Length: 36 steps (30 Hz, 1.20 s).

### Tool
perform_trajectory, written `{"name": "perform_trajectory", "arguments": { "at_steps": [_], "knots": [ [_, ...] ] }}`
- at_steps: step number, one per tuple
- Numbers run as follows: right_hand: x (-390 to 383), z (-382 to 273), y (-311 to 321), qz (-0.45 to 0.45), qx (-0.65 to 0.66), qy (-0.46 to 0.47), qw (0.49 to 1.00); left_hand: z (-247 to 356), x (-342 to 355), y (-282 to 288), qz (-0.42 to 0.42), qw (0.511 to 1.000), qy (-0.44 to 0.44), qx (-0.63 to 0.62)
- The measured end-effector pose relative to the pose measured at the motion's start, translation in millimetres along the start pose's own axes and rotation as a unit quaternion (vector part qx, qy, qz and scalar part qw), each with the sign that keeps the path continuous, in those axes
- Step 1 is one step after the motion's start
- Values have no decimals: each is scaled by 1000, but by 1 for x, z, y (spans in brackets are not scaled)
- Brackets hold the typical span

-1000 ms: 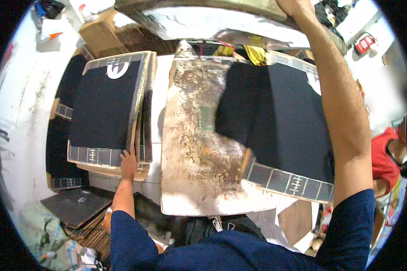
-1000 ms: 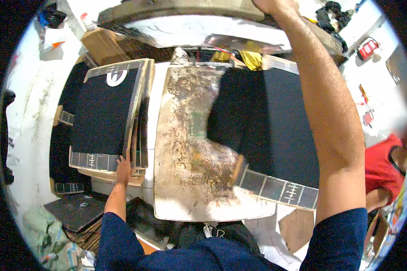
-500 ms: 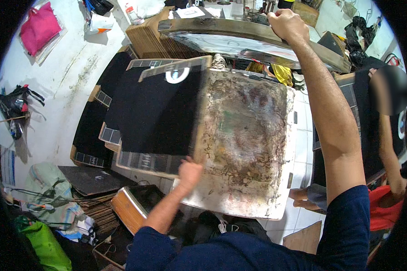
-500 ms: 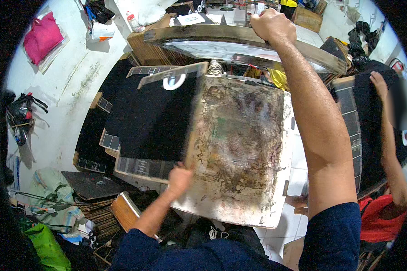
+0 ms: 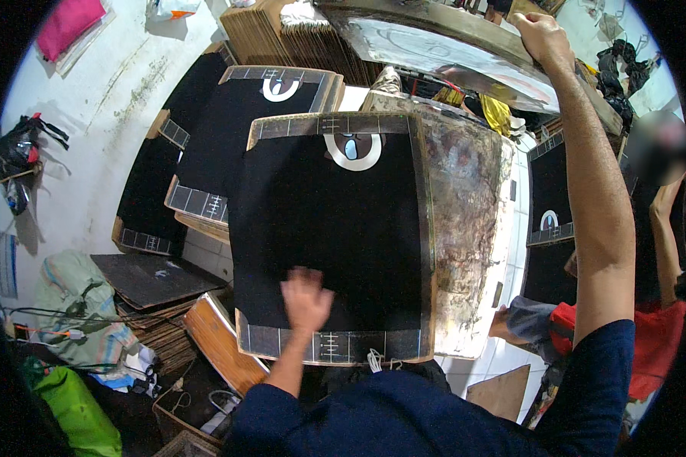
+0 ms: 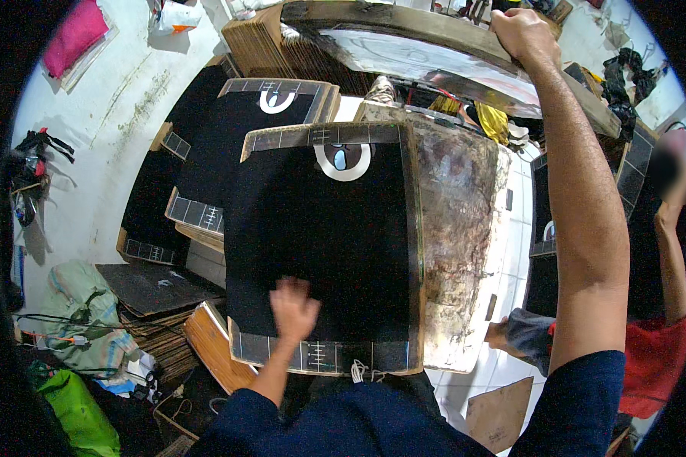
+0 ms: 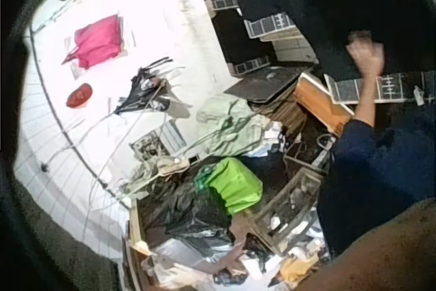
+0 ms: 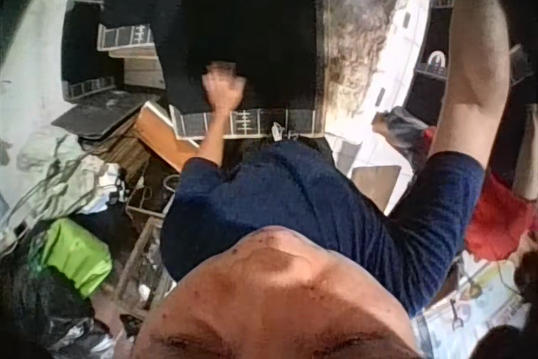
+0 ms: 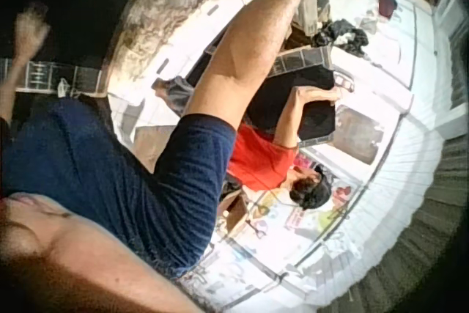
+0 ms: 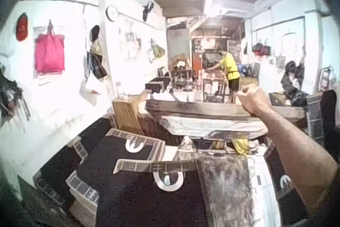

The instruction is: The person performs screen printing on black skateboard decks. They place a deck under a screen, apply ink with a squeegee, and lift the screen to reveal a white logo. The process is repeated for multiple decks.

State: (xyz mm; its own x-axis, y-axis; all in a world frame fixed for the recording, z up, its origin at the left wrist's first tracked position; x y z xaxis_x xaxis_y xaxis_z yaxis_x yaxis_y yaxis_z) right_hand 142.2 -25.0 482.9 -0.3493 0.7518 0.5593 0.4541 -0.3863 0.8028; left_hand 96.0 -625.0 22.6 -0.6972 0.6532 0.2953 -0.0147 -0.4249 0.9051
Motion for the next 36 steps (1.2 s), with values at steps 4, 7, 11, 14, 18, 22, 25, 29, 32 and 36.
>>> {"name": "perform_trajectory", "arguments": {
  "at_steps": [4,7,11,14,18,22,25,29,32,36],
  "knots": [
    [-5,3,0,6,-2,2,1000,-163,-7,38,76,930,344,103],
    [-11,3,1,32,2,-3,999,-219,-8,46,21,882,470,33],
    [-20,-7,10,56,11,-13,998,-205,6,46,111,898,425,30],
    [-29,-13,20,45,9,-72,996,-170,25,30,83,907,413,8],
    [-37,-23,30,41,42,-78,995,-112,61,2,38,944,325,-46],
    [-37,-26,34,48,54,-73,995,-66,80,-17,-24,966,238,-97],
    [-33,-24,34,19,52,-74,996,-46,80,-28,-75,964,217,-134],
    [-24,-25,37,47,76,-71,993,-40,79,-34,-65,957,224,-172],
    [-15,-24,35,42,57,-98,993,-39,82,-32,-53,965,215,-140],
    [-7,-23,34,60,58,-87,993,-33,90,-25,-83,957,252,-119]
  ]
}}
Point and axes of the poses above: each hand's wrist, its own x-axis towards the middle knuckle, its own y-axis out of the back of the hand, z = x × y, the point moved 4 cm from there along x, towards the middle knuckle, and after that the axes turned 7 degrees about z, right-handed, at the moved point
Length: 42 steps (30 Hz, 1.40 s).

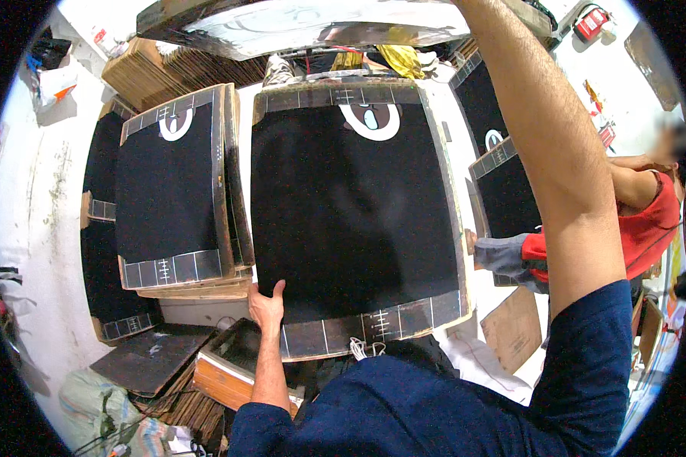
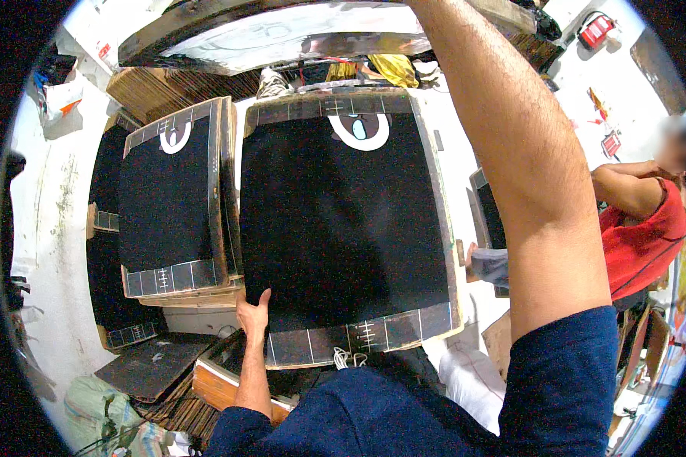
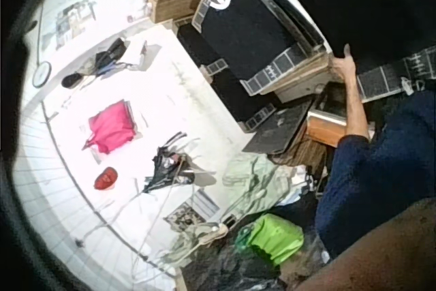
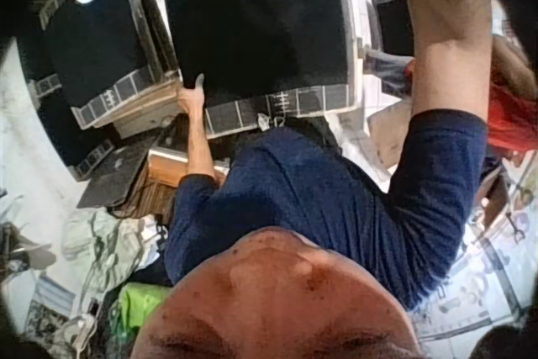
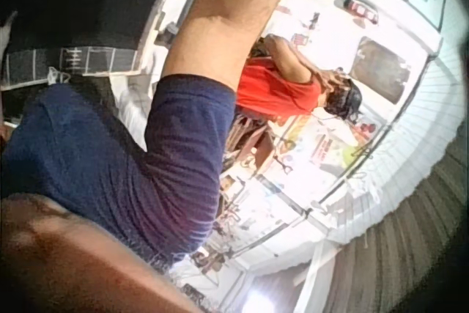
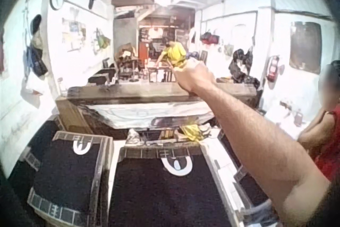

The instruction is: The person performs screen printing on black skateboard decks. They place a deck under a screen, apply ink with a squeegee, and lift the screen to reveal a white logo. The process is repeated for multiple decks.

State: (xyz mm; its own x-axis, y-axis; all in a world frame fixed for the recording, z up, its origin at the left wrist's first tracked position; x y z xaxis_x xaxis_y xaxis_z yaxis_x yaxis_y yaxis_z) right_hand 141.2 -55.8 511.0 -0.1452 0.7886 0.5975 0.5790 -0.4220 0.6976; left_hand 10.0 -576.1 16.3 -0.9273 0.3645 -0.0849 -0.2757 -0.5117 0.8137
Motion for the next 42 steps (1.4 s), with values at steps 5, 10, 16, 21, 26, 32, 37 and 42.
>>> {"name": "perform_trajectory", "arguments": {
  "at_steps": [5,10,16,21,26,32,37,42],
  "knots": [
    [5,-3,0,5,3,-13,1000,5,3,0,25,1000,-12,12],
    [6,-7,3,14,23,14,1000,-16,7,-20,15,1000,17,12],
    [-62,28,-9,5,23,83,996,119,36,16,0,975,-82,-205],
    [-228,80,-28,54,191,151,968,251,28,67,-210,562,22,-800],
    [-336,152,-116,-177,170,68,967,191,9,-8,-102,616,454,-636],
    [-221,204,-268,-143,70,109,981,135,-14,-60,34,908,221,-354],
    [-154,205,-347,-132,-57,231,962,150,-4,-79,-19,913,-394,100],
    [-144,209,-355,-246,-50,232,940,128,8,-90,-1,890,-444,101]
  ]
}}
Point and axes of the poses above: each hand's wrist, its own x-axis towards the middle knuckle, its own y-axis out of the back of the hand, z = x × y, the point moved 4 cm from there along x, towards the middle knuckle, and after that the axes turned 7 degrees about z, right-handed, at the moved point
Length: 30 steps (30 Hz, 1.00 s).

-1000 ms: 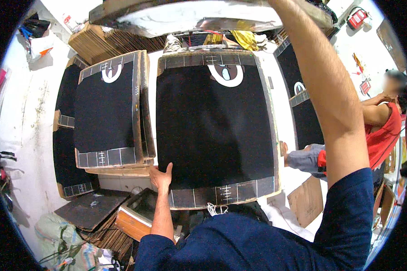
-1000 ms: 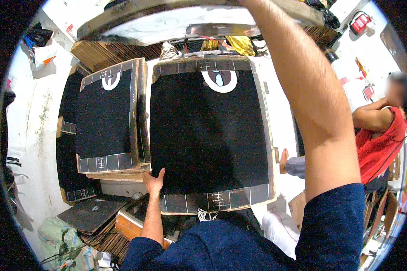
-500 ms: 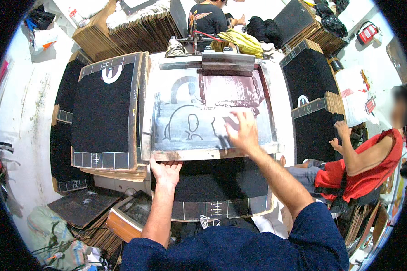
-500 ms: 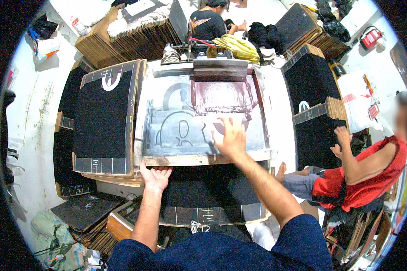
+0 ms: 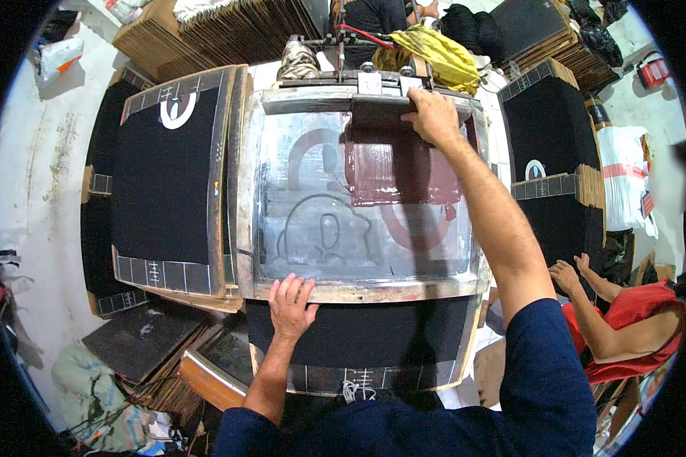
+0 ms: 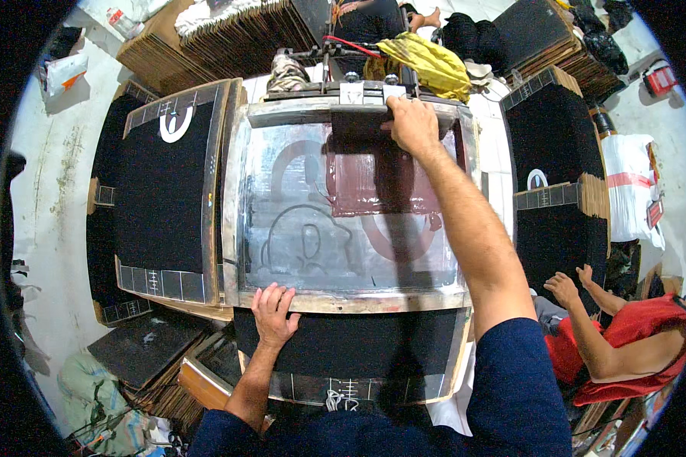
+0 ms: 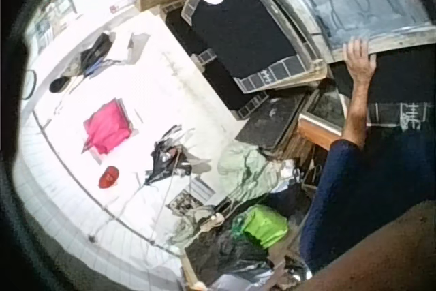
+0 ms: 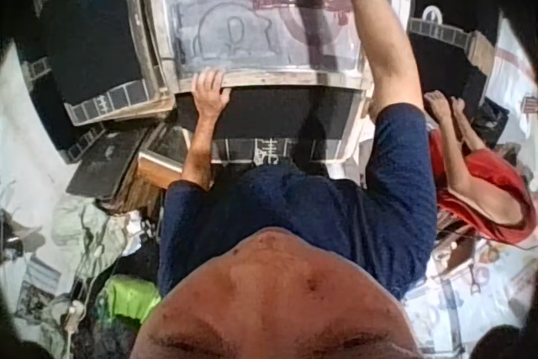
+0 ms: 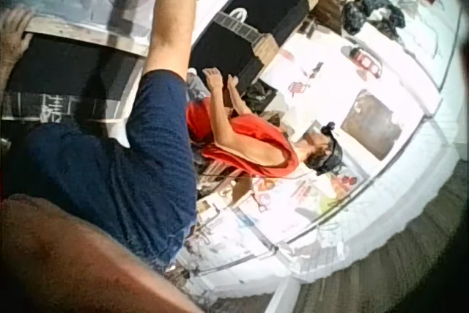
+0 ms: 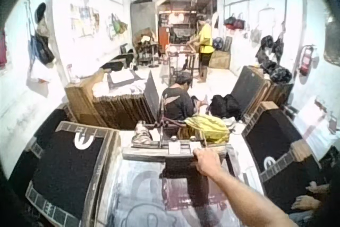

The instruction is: The person performs screen printing on black skateboard decks. They place a deck under a screen, apply ink with a squeegee, and lift the screen to reveal a white logo. The process is repeated for multiple decks.

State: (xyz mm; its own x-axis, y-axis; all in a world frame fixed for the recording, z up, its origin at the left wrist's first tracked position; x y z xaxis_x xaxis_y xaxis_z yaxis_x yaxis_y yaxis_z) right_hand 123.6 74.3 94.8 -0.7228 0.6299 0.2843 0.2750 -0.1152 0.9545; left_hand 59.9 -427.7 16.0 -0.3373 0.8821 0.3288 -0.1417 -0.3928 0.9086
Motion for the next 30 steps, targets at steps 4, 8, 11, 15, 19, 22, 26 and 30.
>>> {"name": "perform_trajectory", "arguments": {
  "at_steps": [4,8,11,15,19,22,26,30],
  "knots": [
    [-3,-4,8,78,-21,43,996,0,-8,-6,7,1000,16,-8],
    [-4,-9,-5,133,-27,33,990,0,-5,-3,27,1000,-14,5],
    [-21,-17,-8,131,-37,21,991,-1,-4,-1,23,1000,-14,7],
    [-83,-44,16,145,-40,26,988,1,-3,-1,25,1000,-16,3],
    [-100,-49,26,50,-12,19,999,1,-3,-1,37,999,-22,11],
    [-57,-31,16,45,-12,34,998,1,-3,-1,32,999,-19,13],
    [-15,-16,-6,112,-46,-4,993,0,-4,-1,37,999,-15,9],
    [-49,-29,-3,161,-57,12,985,-1,-5,-2,27,1000,-6,10]
  ]
}}
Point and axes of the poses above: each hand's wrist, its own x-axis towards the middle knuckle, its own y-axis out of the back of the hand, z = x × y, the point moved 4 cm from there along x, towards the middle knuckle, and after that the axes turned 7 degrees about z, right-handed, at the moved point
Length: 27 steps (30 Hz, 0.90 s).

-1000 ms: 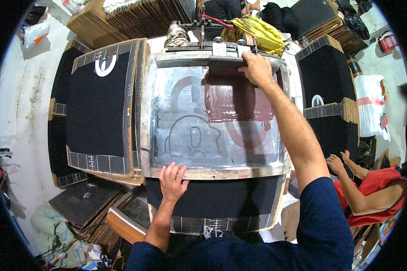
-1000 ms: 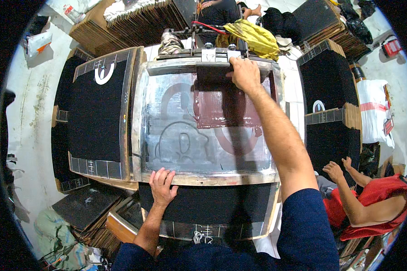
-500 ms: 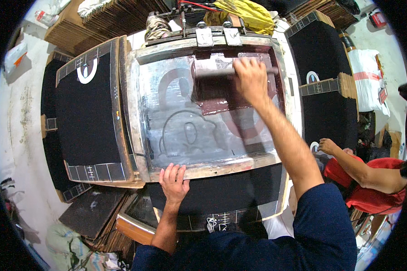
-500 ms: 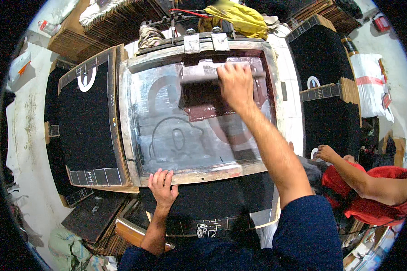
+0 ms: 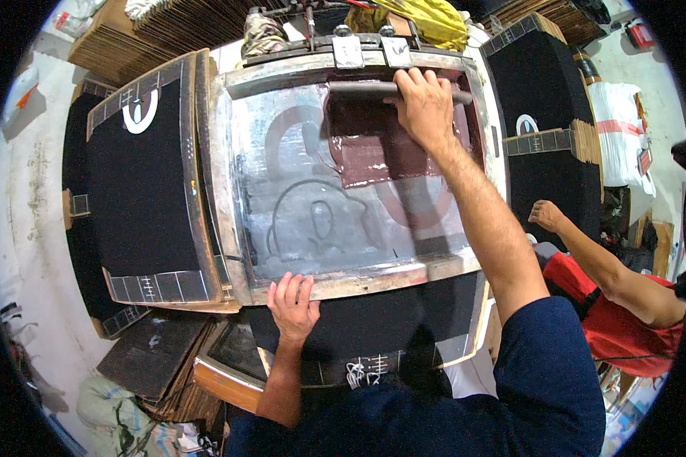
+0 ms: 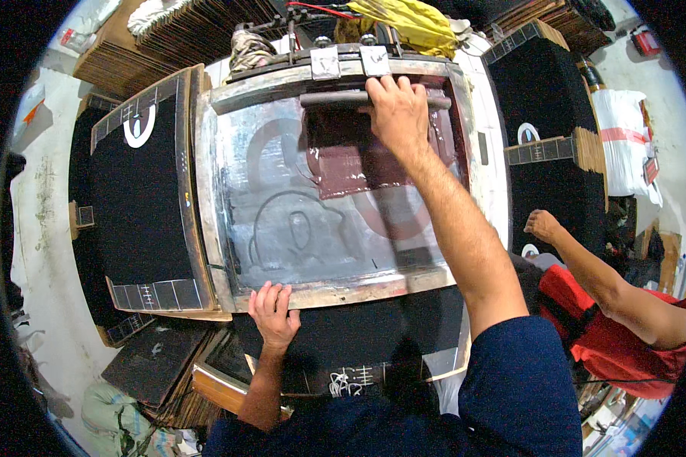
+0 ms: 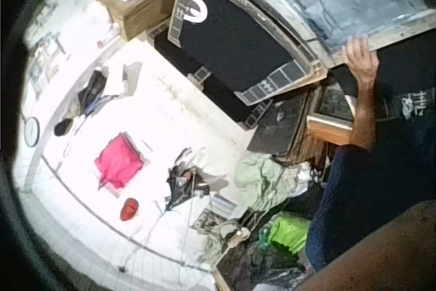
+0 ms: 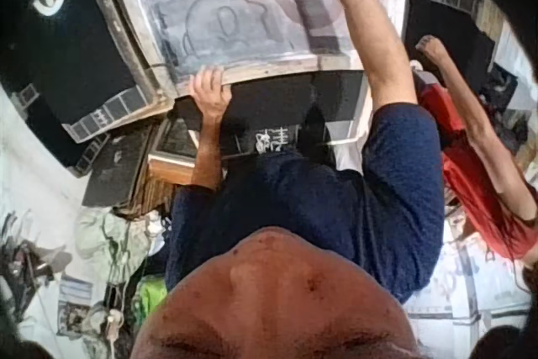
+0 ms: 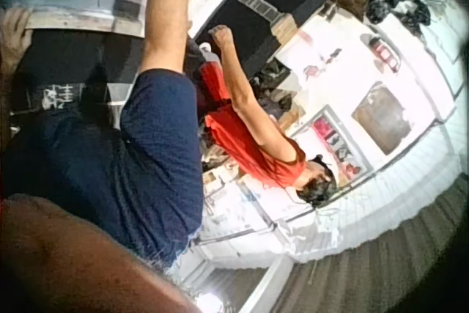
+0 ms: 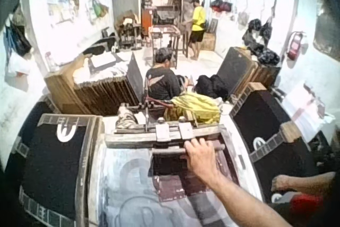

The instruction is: The person performs screen printing on black skateboard decks. They place a deck under a screen, apply ink with a squeegee, and lift the screen to reveal a white logo. The process is repeated for multiple decks.

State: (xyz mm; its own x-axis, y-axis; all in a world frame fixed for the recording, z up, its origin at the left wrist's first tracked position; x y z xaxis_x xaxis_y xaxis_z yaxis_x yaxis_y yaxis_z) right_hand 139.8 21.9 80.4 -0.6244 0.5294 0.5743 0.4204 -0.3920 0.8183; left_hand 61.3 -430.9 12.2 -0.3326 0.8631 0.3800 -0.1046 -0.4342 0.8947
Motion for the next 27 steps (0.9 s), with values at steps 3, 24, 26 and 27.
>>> {"name": "perform_trajectory", "arguments": {
  "at_steps": [3,24,26,27],
  "knots": [
    [-43,-19,32,-27,2,-8,1000,0,-1,1,-8,1000,3,-4],
    [-28,-3,70,-147,113,0,983,19,59,62,-32,991,17,-132],
    [-39,-2,70,-206,108,2,973,21,61,62,-36,990,23,-137],
    [-45,-3,71,-217,117,11,969,21,61,62,-39,989,27,-141]
  ]
}}
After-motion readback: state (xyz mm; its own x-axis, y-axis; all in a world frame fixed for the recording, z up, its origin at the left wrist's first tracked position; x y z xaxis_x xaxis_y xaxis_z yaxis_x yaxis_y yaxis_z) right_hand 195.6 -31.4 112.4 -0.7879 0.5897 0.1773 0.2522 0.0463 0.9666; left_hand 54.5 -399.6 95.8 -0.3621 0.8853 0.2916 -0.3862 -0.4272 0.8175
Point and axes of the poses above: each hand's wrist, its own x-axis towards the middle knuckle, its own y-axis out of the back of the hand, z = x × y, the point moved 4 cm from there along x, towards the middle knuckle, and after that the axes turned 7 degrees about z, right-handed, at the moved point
